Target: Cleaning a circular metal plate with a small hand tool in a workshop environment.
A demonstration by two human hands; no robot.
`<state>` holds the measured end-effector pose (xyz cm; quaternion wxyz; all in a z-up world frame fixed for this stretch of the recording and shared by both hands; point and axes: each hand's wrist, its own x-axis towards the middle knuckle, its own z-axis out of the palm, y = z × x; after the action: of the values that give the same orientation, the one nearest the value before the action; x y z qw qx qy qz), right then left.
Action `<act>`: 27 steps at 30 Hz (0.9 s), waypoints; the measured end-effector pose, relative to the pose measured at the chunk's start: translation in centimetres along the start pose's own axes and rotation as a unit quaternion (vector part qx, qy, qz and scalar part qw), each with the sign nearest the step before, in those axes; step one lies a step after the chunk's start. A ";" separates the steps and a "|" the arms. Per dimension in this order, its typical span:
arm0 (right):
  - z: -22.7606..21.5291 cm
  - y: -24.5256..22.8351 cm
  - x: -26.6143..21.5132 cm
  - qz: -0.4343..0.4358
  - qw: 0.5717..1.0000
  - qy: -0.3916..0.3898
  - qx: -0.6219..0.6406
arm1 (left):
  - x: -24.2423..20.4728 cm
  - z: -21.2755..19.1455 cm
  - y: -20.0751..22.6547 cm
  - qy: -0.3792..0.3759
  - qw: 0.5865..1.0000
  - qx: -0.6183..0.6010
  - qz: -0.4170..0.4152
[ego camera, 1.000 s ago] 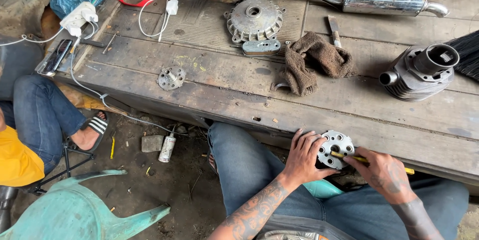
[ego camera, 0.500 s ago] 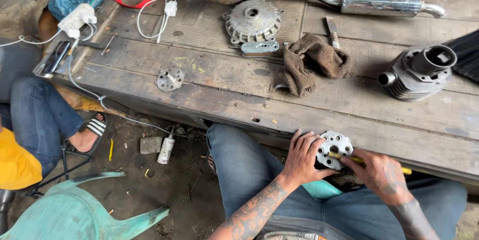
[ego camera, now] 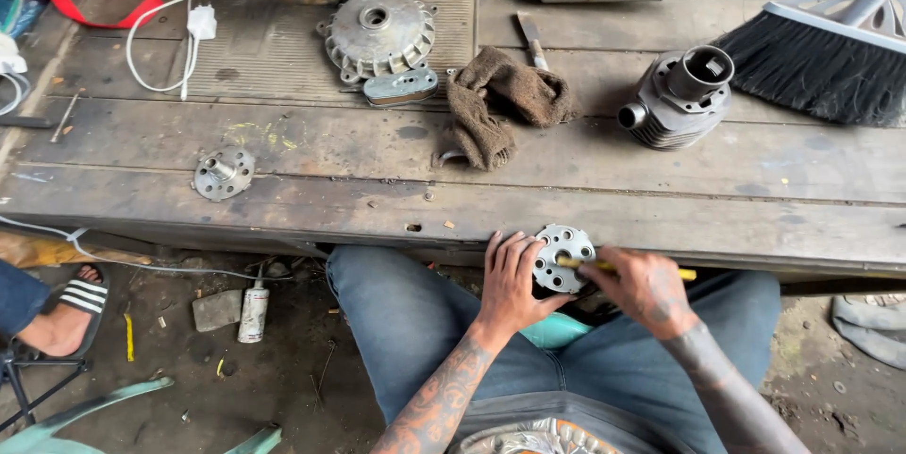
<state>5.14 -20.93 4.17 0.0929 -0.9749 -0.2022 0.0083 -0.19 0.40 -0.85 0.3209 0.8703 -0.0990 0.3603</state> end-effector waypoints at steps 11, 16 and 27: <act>-2.1 0.0 1.4 0.017 1.000 -0.003 -0.018 | 0.1 0.0 0.3 0.005 1.000 0.008 -0.005; -2.5 0.7 2.0 -0.005 1.000 -0.006 -0.008 | 0.1 -0.1 0.2 0.008 1.000 0.005 0.000; -3.8 -0.8 2.7 -0.022 0.998 -0.055 0.010 | 0.0 -0.1 0.4 -0.008 1.000 -0.004 -0.004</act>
<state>7.50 -19.86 8.11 0.0918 -0.9672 -0.2286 0.0617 -0.36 0.18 -0.61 0.3249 0.8723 -0.0989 0.3518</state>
